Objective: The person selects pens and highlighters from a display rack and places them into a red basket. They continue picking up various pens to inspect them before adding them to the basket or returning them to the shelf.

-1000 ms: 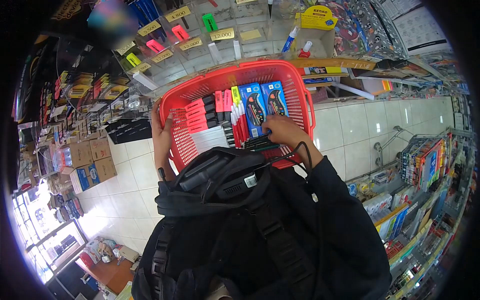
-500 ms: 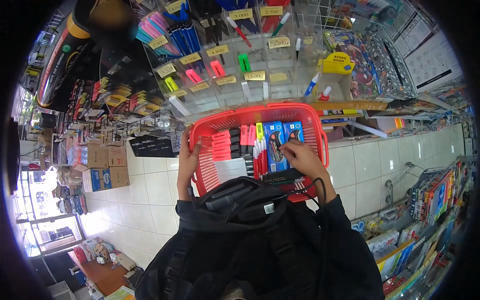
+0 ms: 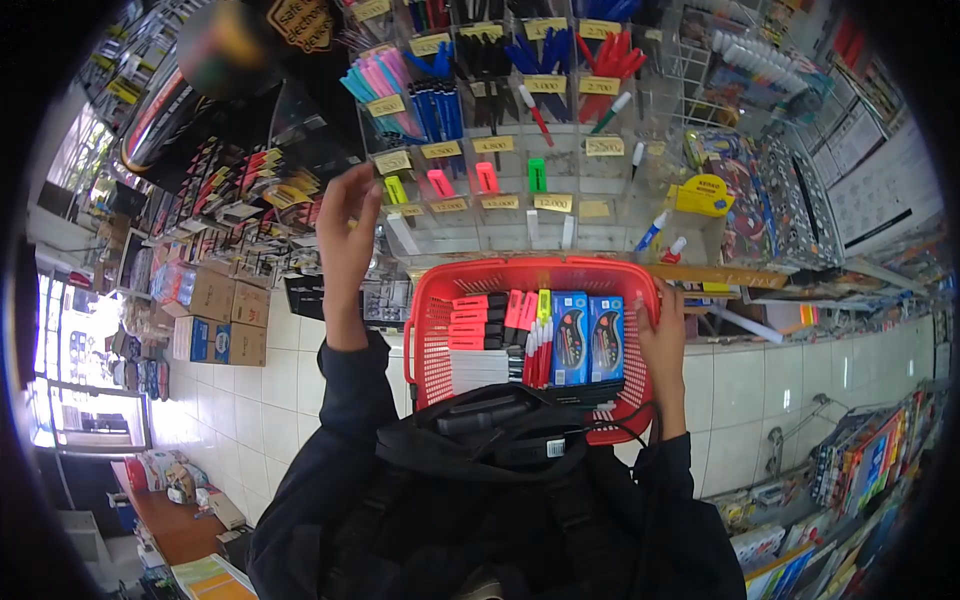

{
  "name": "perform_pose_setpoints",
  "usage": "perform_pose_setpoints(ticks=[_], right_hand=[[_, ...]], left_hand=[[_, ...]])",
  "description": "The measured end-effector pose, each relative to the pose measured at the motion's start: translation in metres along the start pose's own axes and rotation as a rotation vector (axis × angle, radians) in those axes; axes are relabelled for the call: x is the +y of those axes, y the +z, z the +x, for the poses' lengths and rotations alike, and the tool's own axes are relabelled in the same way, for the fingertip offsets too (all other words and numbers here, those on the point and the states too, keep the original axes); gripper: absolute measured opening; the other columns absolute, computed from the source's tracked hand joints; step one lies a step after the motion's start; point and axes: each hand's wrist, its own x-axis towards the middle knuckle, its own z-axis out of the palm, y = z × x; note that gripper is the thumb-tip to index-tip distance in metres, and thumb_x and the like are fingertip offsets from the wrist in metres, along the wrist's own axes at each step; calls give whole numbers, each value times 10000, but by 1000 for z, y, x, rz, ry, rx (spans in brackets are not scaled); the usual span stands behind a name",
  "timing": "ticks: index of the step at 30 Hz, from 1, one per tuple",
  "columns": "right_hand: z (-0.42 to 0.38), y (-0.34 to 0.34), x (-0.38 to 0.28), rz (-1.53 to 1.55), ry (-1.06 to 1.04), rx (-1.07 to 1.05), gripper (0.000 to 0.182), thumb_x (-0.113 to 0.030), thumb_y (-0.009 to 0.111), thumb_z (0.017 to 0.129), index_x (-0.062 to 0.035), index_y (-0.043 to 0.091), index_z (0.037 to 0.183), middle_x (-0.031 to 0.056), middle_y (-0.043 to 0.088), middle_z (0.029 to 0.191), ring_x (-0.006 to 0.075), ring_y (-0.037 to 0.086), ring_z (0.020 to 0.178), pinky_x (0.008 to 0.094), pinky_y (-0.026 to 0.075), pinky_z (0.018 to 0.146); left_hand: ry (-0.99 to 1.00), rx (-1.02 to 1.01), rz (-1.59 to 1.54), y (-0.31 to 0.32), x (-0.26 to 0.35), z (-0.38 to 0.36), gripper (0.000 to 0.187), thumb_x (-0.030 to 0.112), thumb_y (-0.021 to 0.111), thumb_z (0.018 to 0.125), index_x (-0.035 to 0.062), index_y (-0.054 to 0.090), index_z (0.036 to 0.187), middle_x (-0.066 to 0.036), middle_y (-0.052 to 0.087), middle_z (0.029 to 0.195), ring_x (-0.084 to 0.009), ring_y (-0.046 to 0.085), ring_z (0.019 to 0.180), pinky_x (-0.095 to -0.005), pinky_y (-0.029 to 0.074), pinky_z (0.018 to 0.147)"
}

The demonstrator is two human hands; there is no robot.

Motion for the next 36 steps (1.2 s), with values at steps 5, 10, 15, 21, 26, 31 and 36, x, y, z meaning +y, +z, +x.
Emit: perform_pose_setpoints(ticks=[5, 10, 15, 21, 26, 31, 36], right_hand=[[0, -1, 1, 21, 31, -10, 457, -107, 631, 941, -29, 509, 1375, 222, 532, 1300, 432, 532, 1228, 459, 439, 1048], [-2, -3, -2, 22, 58, -10, 464, -100, 628, 938, -36, 504, 1380, 224, 520, 1327, 438, 527, 1245, 465, 443, 1044], [-3, -5, -5, 17, 61, -11, 463, -109, 629, 943, -37, 503, 1382, 225, 530, 1319, 435, 529, 1250, 468, 441, 1044], [-2, -6, -6, 43, 37, -2, 453, -132, 635, 950, -26, 511, 1374, 224, 538, 1315, 427, 539, 1233, 461, 441, 1043], [-2, -5, -6, 39, 43, 16, 448, -135, 647, 948, -16, 521, 1362, 213, 545, 1302, 394, 565, 1199, 438, 453, 1028], [-4, -7, -16, 113, -47, 168, 374, -114, 676, 937, 3, 587, 1281, 178, 603, 1191, 305, 623, 1068, 368, 490, 952], [-12, -4, -26, 342, -8, 45, 280, -102, 708, 925, 7, 673, 1180, 114, 679, 1023, 209, 654, 937, 323, 504, 884]], left_hand=[[35, 107, -65, 33, -17, 30, 338, 67, 705, 923, 17, 630, 1249, -101, 638, 1113, -157, 665, 947, -267, 521, 778], [49, 174, -33, 46, -21, 43, 198, 85, 684, 963, 3, 688, 1143, -47, 666, 987, -108, 617, 915, -252, 497, 812], [62, 142, -23, 42, -34, 57, 152, 79, 669, 974, 0, 672, 1104, -35, 685, 940, -94, 628, 882, -255, 501, 815], [120, 208, -91, 23, -25, 65, 112, 59, 650, 979, -2, 636, 1072, -75, 684, 955, -123, 650, 867, -270, 513, 777], [172, 504, -248, -11, 30, 55, 115, 92, 630, 1008, 12, 617, 1090, -75, 675, 998, -129, 658, 880, -269, 533, 805], [-14, 287, -783, 3, 27, 16, 92, 82, 618, 1008, 22, 599, 1076, -89, 654, 1024, -151, 651, 837, -293, 551, 817], [-697, -373, -1012, 87, -9, -95, 104, 78, 643, 986, 12, 619, 1063, -78, 658, 1013, -203, 707, 939, -344, 592, 865]])
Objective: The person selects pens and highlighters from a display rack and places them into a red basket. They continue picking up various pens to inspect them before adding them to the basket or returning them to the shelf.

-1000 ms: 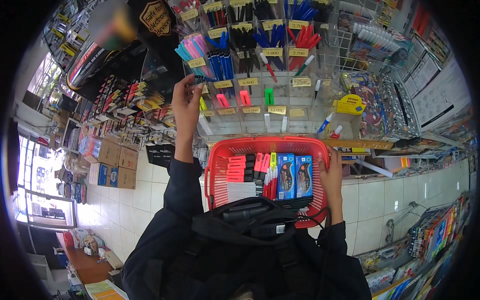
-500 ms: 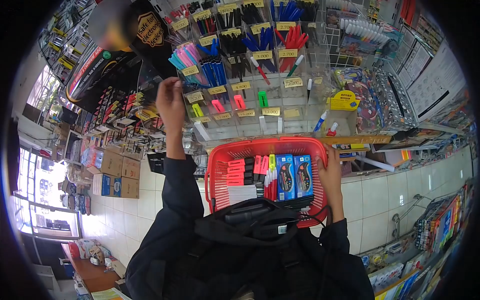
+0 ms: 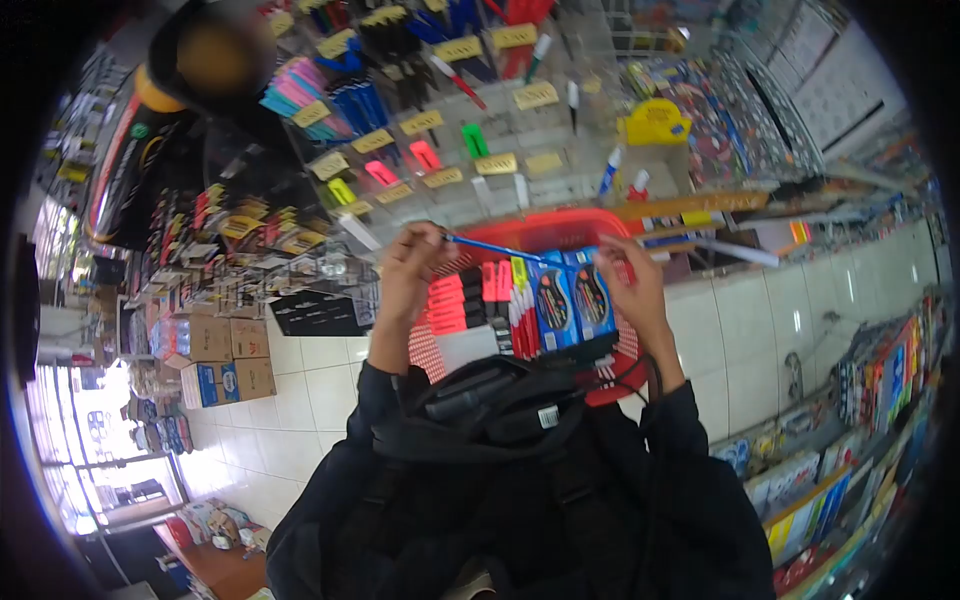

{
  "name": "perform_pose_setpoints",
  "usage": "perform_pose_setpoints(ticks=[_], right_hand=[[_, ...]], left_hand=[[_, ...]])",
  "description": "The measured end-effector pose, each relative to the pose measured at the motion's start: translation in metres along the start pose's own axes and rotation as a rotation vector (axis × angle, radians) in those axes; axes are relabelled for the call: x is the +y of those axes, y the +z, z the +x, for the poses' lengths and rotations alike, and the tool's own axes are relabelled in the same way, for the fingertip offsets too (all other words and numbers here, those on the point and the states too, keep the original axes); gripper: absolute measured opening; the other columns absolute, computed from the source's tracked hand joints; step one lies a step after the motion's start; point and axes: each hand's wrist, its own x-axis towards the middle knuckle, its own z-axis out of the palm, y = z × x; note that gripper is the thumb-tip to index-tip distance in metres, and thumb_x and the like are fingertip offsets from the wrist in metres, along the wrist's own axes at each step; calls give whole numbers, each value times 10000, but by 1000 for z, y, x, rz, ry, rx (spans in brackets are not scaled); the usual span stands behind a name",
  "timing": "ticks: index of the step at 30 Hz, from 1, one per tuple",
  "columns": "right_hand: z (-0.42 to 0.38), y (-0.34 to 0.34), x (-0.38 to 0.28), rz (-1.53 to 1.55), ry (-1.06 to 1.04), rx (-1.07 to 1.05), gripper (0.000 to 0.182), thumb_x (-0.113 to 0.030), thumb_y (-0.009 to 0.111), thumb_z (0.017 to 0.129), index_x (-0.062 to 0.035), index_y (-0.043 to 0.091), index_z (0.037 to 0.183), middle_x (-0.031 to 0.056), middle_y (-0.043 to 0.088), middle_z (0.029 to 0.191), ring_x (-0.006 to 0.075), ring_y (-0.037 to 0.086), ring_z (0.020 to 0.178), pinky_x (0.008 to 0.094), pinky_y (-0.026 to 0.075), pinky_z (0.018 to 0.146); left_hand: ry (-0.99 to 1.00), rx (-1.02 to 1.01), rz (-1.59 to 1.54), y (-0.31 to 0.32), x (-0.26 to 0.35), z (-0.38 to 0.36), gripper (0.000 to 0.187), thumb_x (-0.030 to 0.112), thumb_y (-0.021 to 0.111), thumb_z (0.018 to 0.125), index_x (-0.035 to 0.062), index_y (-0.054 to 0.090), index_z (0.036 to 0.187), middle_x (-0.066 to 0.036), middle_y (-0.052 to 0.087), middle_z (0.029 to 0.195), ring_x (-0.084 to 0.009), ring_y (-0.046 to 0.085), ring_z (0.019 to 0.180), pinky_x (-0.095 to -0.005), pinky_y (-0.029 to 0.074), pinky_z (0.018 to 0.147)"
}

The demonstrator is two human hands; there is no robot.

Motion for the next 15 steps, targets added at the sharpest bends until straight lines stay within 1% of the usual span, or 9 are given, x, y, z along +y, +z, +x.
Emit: perform_pose_setpoints(ticks=[3, 4, 5, 6, 9, 10, 13, 14, 15], right_hand=[[0, -1, 21, 192, 96, -2, 277, -106, 723, 919, 5, 693, 1170, 78, 700, 982, 155, 649, 908, 302, 504, 865], [0, 0, 24, 244, 109, -5, 280, -109, 726, 918, 4, 696, 1172, 70, 705, 981, 143, 646, 910, 296, 504, 861], [-1, 1, 24, 296, 119, -10, 283, -112, 729, 917, 3, 699, 1175, 63, 710, 981, 130, 642, 912, 290, 504, 856], [-2, 0, 18, 257, 97, -38, 266, -150, 749, 901, -31, 728, 1139, 77, 717, 975, 169, 647, 930, 316, 492, 883], [4, -9, -1, -133, -144, -195, 234, -196, 767, 880, -69, 764, 1077, 82, 716, 957, 222, 635, 948, 356, 462, 933], [2, -7, -2, -127, -109, -197, 196, -241, 772, 867, -81, 779, 981, 76, 703, 900, 262, 613, 955, 383, 429, 966], [4, -12, 3, -116, -80, -247, 175, -238, 754, 880, -72, 768, 936, 60, 695, 851, 242, 611, 935, 376, 425, 946], [4, -12, 3, -111, -68, -241, 184, -242, 721, 905, -62, 744, 872, 55, 679, 803, 231, 608, 929, 374, 417, 919], [4, -13, 1, -119, -59, -238, 190, -240, 710, 913, -60, 735, 858, 55, 674, 793, 229, 608, 914, 371, 414, 915]], left_hand=[[-217, -23, -90, -6, -58, -12, 99, 66, 632, 987, 6, 620, 1064, -82, 665, 1027, -213, 709, 942, -350, 600, 885], [-268, -8, -107, -9, -65, -15, 92, 48, 622, 982, 2, 621, 1061, -81, 667, 1024, -219, 709, 951, -362, 599, 918], [-276, -4, -129, -13, -70, -16, 89, 45, 620, 981, 2, 621, 1059, -80, 668, 1021, -219, 709, 954, -359, 597, 921], [-279, 4, -152, -17, -74, -16, 86, 41, 617, 980, 3, 621, 1057, -80, 668, 1019, -218, 709, 957, -357, 596, 924], [-283, 11, -194, -18, -76, -13, 71, 26, 603, 979, 4, 619, 1045, -78, 667, 1010, -223, 710, 962, -353, 591, 946], [-278, -1, -198, -18, -75, -12, 69, 23, 601, 979, 4, 618, 1043, -78, 667, 1010, -225, 711, 962, -354, 591, 949], [-270, 0, -198, -15, -75, -11, 69, 17, 600, 979, 3, 616, 1044, -82, 671, 1016, -227, 712, 960, -355, 590, 955], [-267, 8, -196, -14, -75, -11, 70, 16, 600, 979, 3, 616, 1046, -83, 672, 1020, -227, 713, 959, -356, 590, 956], [-267, -3, -191, -14, -75, -12, 72, 14, 602, 978, 3, 615, 1048, -85, 674, 1027, -227, 711, 964, -357, 589, 958]])
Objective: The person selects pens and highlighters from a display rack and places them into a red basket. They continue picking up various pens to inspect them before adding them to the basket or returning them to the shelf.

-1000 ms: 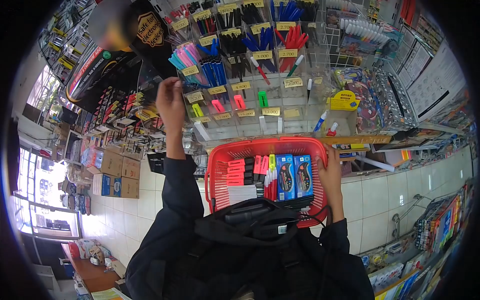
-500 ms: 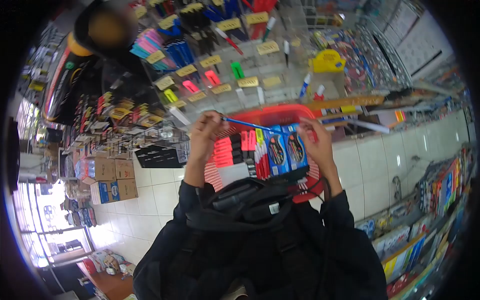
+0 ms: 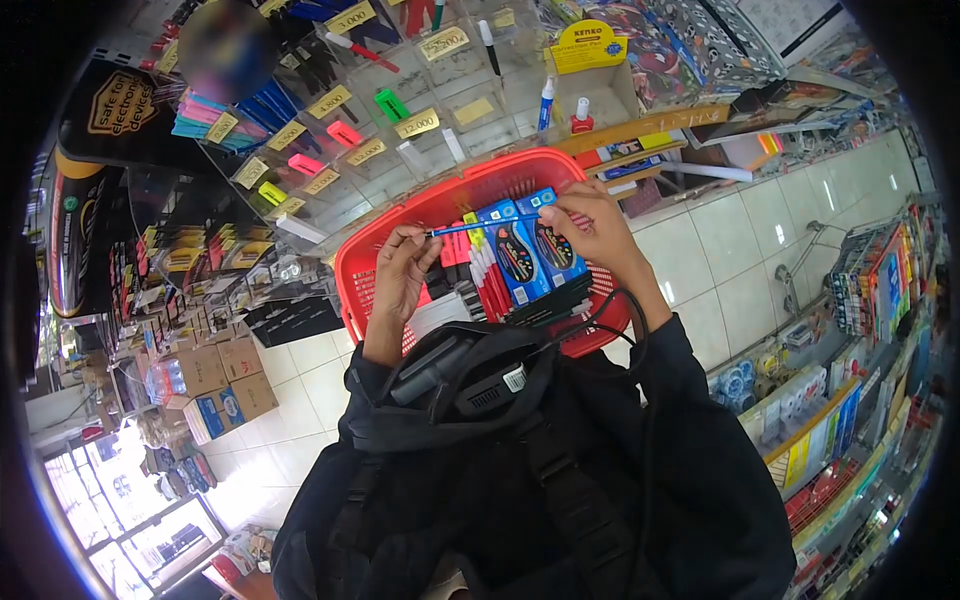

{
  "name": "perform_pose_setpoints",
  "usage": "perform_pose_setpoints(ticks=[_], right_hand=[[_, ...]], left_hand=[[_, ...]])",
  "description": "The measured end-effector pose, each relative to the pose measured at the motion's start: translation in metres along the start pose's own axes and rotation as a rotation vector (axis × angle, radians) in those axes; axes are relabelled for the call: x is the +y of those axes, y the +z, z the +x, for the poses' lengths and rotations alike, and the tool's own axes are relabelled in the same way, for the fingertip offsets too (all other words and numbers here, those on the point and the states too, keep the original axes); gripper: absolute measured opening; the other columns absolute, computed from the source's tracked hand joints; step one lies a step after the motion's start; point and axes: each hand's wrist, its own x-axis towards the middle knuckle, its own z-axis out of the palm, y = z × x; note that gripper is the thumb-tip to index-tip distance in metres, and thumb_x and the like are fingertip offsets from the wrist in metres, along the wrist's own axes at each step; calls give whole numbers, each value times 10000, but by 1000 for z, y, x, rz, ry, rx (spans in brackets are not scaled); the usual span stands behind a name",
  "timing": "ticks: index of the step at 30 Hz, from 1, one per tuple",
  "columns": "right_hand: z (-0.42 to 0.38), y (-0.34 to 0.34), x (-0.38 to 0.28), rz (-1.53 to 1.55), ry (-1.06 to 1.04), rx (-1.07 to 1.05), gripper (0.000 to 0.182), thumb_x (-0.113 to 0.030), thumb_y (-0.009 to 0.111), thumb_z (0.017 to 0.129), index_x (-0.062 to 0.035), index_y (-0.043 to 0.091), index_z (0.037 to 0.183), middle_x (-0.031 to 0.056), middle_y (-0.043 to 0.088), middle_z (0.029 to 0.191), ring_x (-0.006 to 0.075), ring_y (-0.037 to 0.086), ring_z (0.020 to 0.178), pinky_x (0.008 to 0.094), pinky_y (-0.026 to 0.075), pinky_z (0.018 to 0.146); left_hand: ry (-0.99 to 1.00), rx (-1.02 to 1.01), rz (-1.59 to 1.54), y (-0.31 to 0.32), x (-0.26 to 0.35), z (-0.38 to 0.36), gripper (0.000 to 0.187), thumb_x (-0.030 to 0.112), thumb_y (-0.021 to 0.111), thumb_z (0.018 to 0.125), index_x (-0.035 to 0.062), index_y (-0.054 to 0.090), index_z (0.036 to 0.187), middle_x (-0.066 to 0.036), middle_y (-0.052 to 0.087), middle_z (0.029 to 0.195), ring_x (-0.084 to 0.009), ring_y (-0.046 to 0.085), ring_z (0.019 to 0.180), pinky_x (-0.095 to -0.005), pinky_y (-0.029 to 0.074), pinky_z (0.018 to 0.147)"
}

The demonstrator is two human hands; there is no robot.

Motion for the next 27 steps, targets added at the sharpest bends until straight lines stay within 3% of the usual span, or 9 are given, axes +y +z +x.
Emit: perform_pose_setpoints(ticks=[8, 11, 14, 17, 20, 24, 27], right_hand=[[4, 0, -1, 45, -8, 20, 228, -219, 659, 943, -45, 681, 798, 46, 651, 738, 196, 611, 784, 368, 402, 910], [5, 0, -1, 53, 1, 6, 224, -222, 665, 939, -42, 682, 807, 52, 659, 752, 201, 615, 794, 367, 404, 907], [4, 0, -1, 51, 0, 16, 194, -213, 682, 927, -40, 690, 840, 65, 682, 801, 220, 632, 834, 368, 411, 901], [4, 3, 0, 40, -38, 59, 122, -153, 719, 890, -33, 700, 907, 85, 713, 903, 256, 656, 911, 379, 436, 914], [8, 6, 3, 77, -129, 124, 113, -113, 735, 869, -25, 698, 929, 94, 713, 922, 262, 656, 935, 379, 445, 937], [7, 7, 4, 105, -98, 172, 126, -80, 736, 857, -19, 699, 961, 107, 709, 952, 262, 648, 967, 370, 450, 950], [7, 7, 5, 91, -103, 166, 129, -78, 733, 858, -18, 700, 967, 104, 707, 946, 259, 641, 970, 371, 456, 939]], left_hand=[[-29, -19, 54, 1, 0, -2, 92, -8, 609, 966, 8, 616, 1056, -97, 677, 1080, -220, 696, 1001, -380, 578, 988], [-34, -28, 87, -1, -3, -1, 97, -4, 627, 957, 12, 619, 1053, -90, 683, 1067, -198, 694, 977, -338, 584, 924], [-117, -63, 458, -5, -5, 1, 134, 10, 647, 953, 7, 624, 1085, -64, 692, 1000, -168, 689, 908, -283, 565, 820], [-137, -358, 552, -3, -14, 0, 204, 26, 663, 949, -9, 646, 1149, -46, 695, 918, -139, 675, 835, -258, 532, 738], [-336, -516, 847, -4, -22, 2, 256, 30, 635, 962, -26, 652, 1211, -47, 695, 926, -132, 659, 823, -276, 539, 778], [-228, -651, 1280, 17, -30, 9, 217, 82, 596, 992, -37, 677, 1154, -90, 708, 926, -151, 678, 838, -294, 549, 777], [-63, -632, 1352, 21, -50, 13, 213, 76, 580, 928, -31, 682, 1081, -181, 721, 949, -305, 703, 887, -397, 555, 800]])
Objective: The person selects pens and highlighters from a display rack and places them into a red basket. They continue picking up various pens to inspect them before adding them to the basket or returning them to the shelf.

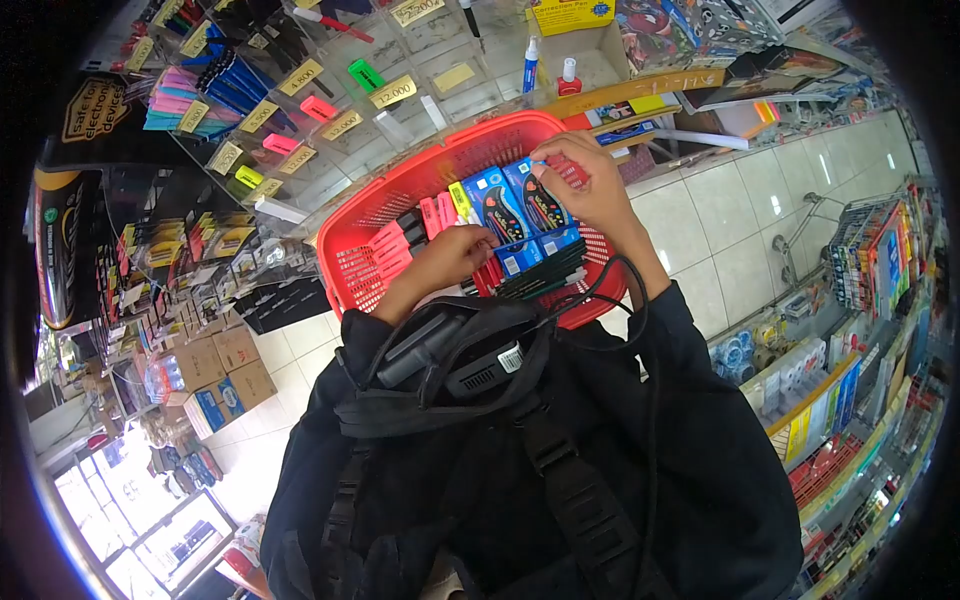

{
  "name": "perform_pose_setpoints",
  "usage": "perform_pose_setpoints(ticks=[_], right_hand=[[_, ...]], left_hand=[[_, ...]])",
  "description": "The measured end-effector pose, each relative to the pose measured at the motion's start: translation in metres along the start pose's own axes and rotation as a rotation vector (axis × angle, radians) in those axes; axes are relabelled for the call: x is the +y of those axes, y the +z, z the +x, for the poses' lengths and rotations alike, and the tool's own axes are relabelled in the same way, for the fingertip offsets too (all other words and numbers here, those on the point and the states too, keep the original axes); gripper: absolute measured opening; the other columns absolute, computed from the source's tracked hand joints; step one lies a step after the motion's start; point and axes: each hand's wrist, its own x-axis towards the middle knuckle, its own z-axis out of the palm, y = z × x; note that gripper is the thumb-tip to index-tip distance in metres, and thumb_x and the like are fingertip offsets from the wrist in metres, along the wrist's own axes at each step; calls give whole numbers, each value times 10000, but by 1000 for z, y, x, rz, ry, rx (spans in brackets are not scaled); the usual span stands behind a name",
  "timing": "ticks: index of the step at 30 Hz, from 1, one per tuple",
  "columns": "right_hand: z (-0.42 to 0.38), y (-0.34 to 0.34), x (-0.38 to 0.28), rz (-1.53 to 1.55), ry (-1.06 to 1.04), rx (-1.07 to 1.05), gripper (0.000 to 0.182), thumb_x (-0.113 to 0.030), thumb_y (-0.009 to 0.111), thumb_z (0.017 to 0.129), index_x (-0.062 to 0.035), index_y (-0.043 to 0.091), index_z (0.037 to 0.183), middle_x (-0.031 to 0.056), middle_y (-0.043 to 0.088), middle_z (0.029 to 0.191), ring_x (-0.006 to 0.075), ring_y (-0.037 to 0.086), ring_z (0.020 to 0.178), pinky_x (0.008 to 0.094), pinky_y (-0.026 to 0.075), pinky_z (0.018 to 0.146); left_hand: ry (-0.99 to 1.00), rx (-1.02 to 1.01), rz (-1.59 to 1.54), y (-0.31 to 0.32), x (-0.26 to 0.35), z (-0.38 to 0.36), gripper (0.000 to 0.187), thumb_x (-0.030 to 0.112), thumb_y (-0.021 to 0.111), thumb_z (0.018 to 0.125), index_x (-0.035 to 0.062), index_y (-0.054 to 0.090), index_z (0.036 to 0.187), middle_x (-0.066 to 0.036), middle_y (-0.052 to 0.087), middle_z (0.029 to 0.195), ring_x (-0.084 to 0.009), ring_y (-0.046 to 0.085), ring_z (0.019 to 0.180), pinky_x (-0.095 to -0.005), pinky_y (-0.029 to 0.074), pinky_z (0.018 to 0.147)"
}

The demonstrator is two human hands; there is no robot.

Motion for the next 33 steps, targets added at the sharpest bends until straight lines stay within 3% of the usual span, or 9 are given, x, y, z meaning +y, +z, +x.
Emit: perform_pose_setpoints(ticks=[1, 2, 5, 9, 15, 21, 22, 29, 33], right_hand=[[-1, -1, 1, 0, 8, 1, 130, -79, 735, 857, -18, 700, 966, 102, 706, 943, 260, 640, 968, 370, 458, 934], [-1, -1, 2, -2, 17, 4, 132, -81, 737, 856, -18, 700, 966, 100, 705, 940, 261, 638, 966, 369, 461, 929], [-1, -1, 2, -7, 36, 14, 135, -86, 741, 855, -16, 698, 962, 97, 701, 932, 262, 634, 959, 367, 466, 914], [-1, 0, 5, -2, 32, 12, 137, -98, 745, 858, -16, 698, 957, 95, 696, 920, 261, 631, 952, 365, 465, 909], [0, 1, 4, 9, 57, 10, 127, -108, 742, 865, -18, 705, 947, 98, 691, 901, 258, 628, 937, 363, 463, 907], [0, 1, 2, 15, 66, 11, 111, -95, 741, 865, -17, 709, 938, 100, 694, 892, 252, 631, 937, 365, 466, 900], [0, 1, 0, 36, 73, 24, 109, -87, 740, 863, -18, 708, 942, 101, 696, 900, 251, 631, 936, 366, 468, 893], [-3, 3, 6, 54, 112, 21, 123, -85, 738, 867, -4, 701, 953, 95, 680, 914, 224, 624, 938, 342, 467, 891], [-4, 4, 9, 86, 146, 17, 124, -87, 733, 874, 1, 702, 957, 95, 676, 945, 208, 615, 945, 328, 461, 901]], left_hand=[[6, 17, 70, 2, 3, 3, 217, 69, 574, 901, -30, 680, 1063, -210, 723, 972, -360, 704, 917, -426, 553, 823], [60, 1, 167, 8, -6, 7, 232, 100, 636, 909, 1, 676, 1115, -171, 714, 919, -306, 712, 863, -394, 555, 783], [2, -113, 174, 8, 5, 5, 245, 103, 662, 880, 27, 674, 1112, -151, 704, 905, -319, 702, 883, -398, 552, 792], [143, -45, 281, 16, -2, -1, 266, 115, 698, 859, 52, 675, 1116, -144, 685, 1017, -314, 687, 920, -402, 554, 805], [56, -226, 177, 25, -10, 0, 334, 146, 688, 854, 62, 680, 1178, -145, 681, 1099, -354, 667, 1034, -444, 540, 894], [126, -242, 76, 12, -18, 4, 347, 178, 671, 934, 33, 658, 1249, -158, 684, 1113, -311, 700, 964, -386, 557, 839], [33, -243, 60, -2, -1, 3, 335, 201, 658, 960, 24, 657, 1245, -153, 693, 1089, -291, 702, 967, -386, 554, 844], [171, 335, -43, -101, 54, -13, 279, 164, 666, 948, 22, 684, 1188, -140, 722, 1043, -234, 690, 910, -358, 544, 797], [302, 809, 106, -166, 69, -36, 215, 148, 682, 954, 41, 707, 1138, -74, 729, 1039, -146, 671, 911, -286, 517, 796]])
